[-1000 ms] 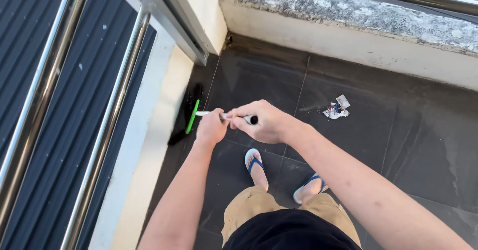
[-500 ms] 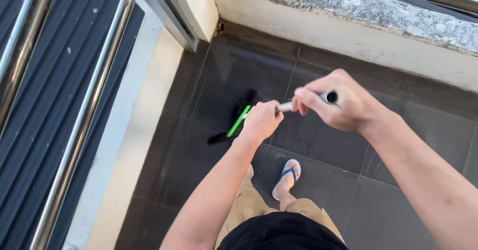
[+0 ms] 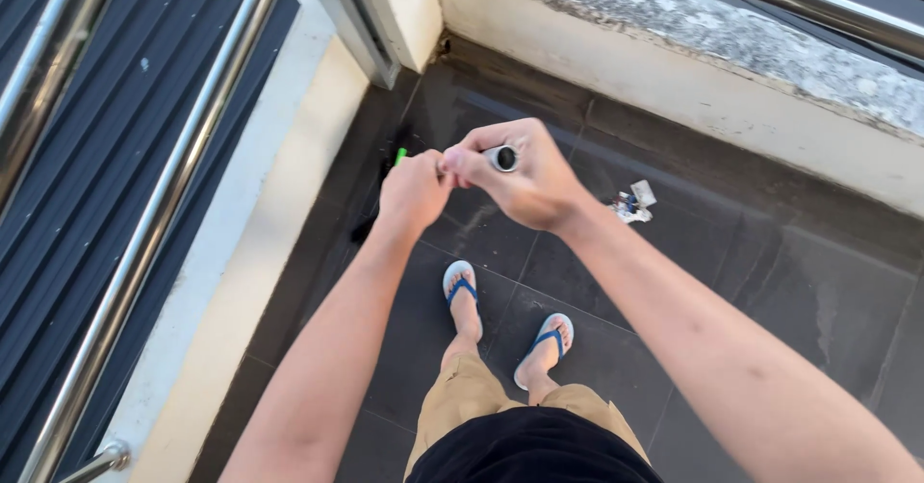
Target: Sweeping the tiled floor and edges of a balcony using a broom.
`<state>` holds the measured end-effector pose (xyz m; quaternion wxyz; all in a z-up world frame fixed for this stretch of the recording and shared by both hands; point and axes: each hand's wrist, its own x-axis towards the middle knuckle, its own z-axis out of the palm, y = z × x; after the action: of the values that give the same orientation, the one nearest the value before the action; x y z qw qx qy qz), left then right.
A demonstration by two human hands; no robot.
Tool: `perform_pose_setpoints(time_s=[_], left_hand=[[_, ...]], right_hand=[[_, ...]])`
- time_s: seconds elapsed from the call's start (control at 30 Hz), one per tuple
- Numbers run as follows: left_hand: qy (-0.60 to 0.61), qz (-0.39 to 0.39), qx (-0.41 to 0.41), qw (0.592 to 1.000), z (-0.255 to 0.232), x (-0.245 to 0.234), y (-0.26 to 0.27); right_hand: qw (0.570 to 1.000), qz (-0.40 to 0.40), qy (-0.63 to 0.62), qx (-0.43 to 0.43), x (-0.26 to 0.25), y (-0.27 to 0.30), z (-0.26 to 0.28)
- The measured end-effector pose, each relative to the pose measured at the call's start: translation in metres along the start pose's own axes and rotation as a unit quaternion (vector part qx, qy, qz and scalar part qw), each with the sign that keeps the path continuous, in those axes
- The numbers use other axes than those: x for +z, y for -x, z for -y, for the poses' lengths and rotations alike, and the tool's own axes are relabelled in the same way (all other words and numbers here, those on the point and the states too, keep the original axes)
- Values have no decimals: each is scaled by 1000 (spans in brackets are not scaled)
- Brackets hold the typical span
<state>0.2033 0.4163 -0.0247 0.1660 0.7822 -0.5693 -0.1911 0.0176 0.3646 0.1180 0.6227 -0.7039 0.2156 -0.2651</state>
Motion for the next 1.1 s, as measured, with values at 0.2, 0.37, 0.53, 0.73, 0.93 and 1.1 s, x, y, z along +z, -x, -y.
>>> perform_pose_setpoints(time_s=[0.2,0.37,0.53,0.73,0.93,1.1], left_hand=[[-25,32,-66,997,65,-29,-30],[-20,13,-44,999,97,-17,-48],[-6,26,5,1000,106,0,-52],[82,27,-109,990,86,36,-34],[131,5,-104,986,26,65,5],[146,-25,-82,986,-58,75,49]], right_hand=[[999,-4,-28,29,54,-59,-9],[998,14,54,10,61,-95,-10],[995,69,62,-35,61,-104,-24],[995,74,50,33,51,-78,-42],[994,93,41,33,14,-30,-31],[986,100,99,88,-26,22,-3]])
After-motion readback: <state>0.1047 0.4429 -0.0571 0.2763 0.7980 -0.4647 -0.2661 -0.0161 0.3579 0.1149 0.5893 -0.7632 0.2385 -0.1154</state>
